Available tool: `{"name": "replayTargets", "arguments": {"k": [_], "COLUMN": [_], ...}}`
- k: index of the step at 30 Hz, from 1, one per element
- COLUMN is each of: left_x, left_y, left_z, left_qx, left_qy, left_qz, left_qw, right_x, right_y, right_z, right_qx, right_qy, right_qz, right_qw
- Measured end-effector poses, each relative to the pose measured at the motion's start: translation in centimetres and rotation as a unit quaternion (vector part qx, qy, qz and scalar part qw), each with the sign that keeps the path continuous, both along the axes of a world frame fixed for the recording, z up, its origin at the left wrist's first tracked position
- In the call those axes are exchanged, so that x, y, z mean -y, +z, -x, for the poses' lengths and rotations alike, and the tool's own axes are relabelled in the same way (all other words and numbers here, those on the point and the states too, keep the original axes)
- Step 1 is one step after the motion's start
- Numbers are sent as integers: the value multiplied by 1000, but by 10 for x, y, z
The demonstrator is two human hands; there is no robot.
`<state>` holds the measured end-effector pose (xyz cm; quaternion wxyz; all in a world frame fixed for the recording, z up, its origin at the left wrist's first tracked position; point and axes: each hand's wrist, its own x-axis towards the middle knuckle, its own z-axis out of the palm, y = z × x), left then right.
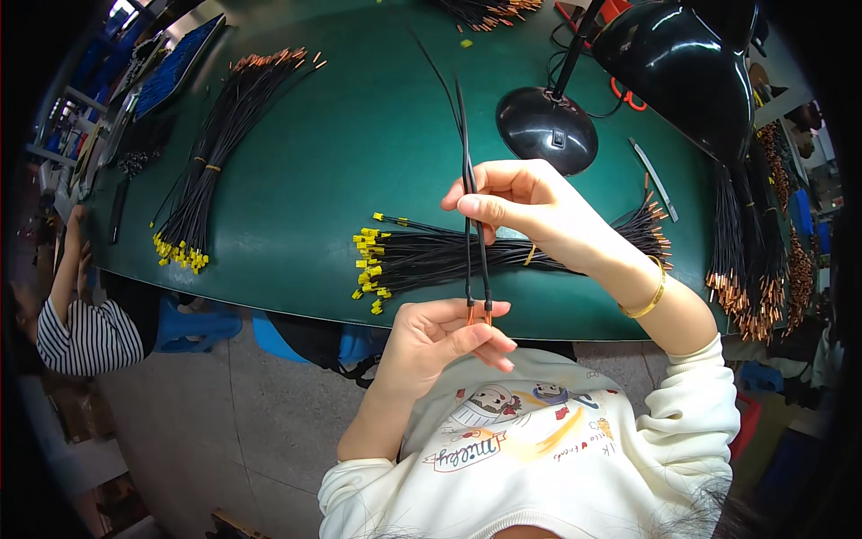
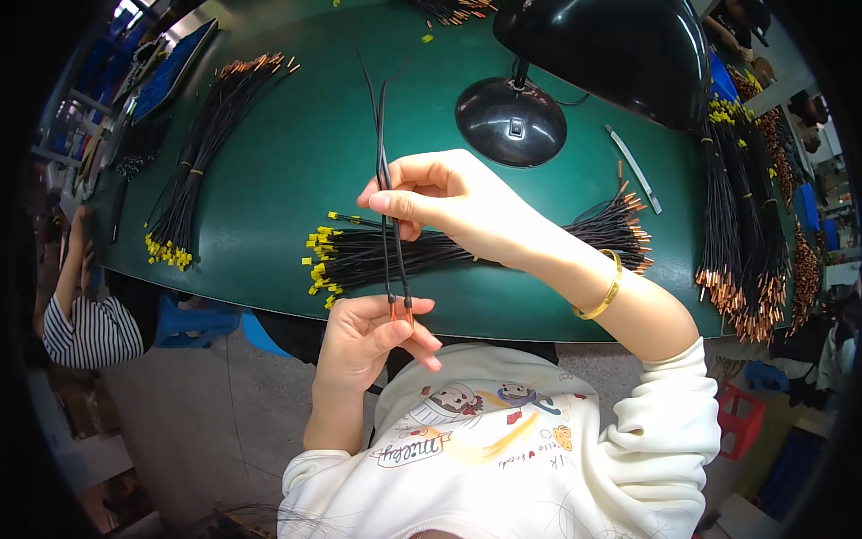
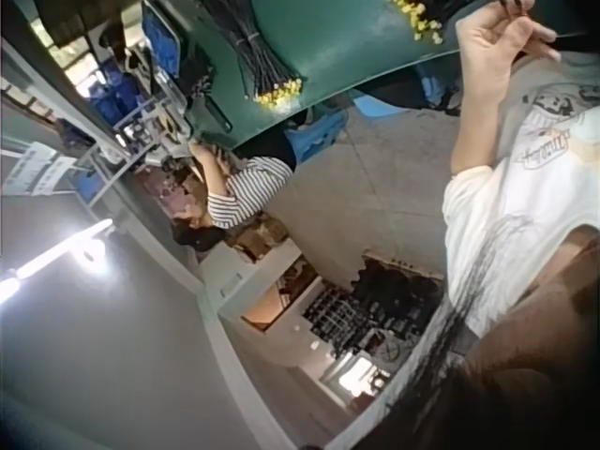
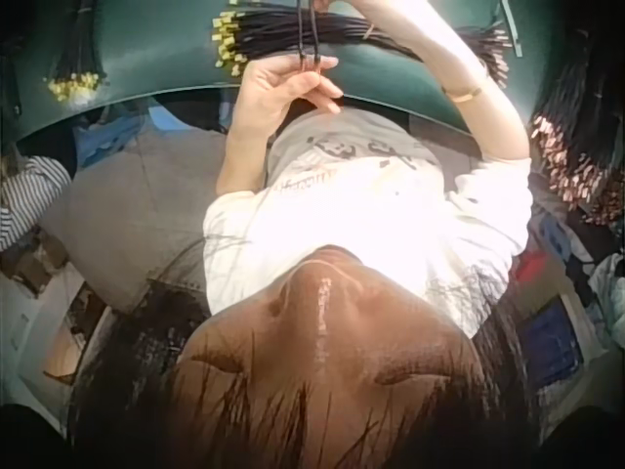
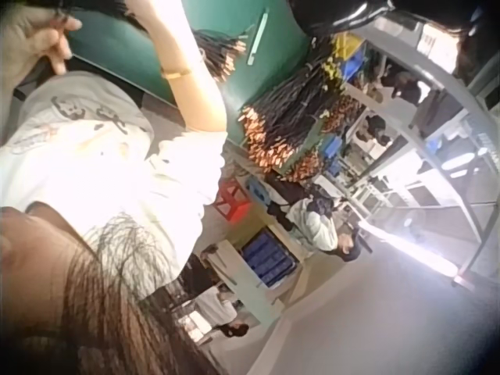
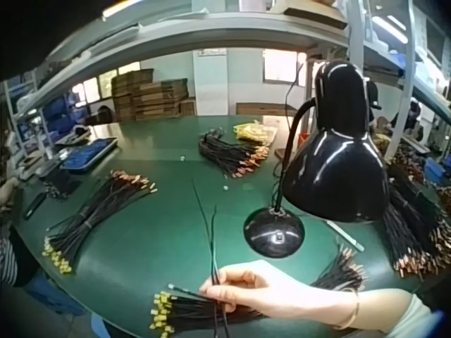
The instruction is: The person bundles wires together by wrapping rubber bands around them by hand and arranges the completed wire bundles on the table.
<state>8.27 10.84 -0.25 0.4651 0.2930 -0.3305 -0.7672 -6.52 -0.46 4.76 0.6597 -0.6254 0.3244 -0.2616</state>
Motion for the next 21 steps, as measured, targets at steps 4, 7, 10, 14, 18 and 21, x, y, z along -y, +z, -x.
{"name": "replayTargets", "arguments": {"k": [4,7,10,14,18,21], "left_x": [3,2,1,0,-2,-1], "left_y": [-5,-11,-19,-18,-13,-8], "left_z": [-2,-1,-1,-1,0,0], "left_qx": [5,28,-3,-22,19,48], "left_qy": [9,29,-1,-16,37,51], "left_qz": [-38,-30,-26,-29,-17,8], "left_qw": [999,999,1000,999,999,997], "right_x": [1,0,-2,-6,-7,-3], "right_y": [-3,-5,-1,-1,-1,-5], "right_z": [2,2,3,1,3,6], "right_qx": [2,18,3,17,20,16], "right_qy": [-2,5,15,15,23,21], "right_qz": [4,9,12,4,5,9], "right_qw": [1000,1000,1000,1000,1000,1000]}}
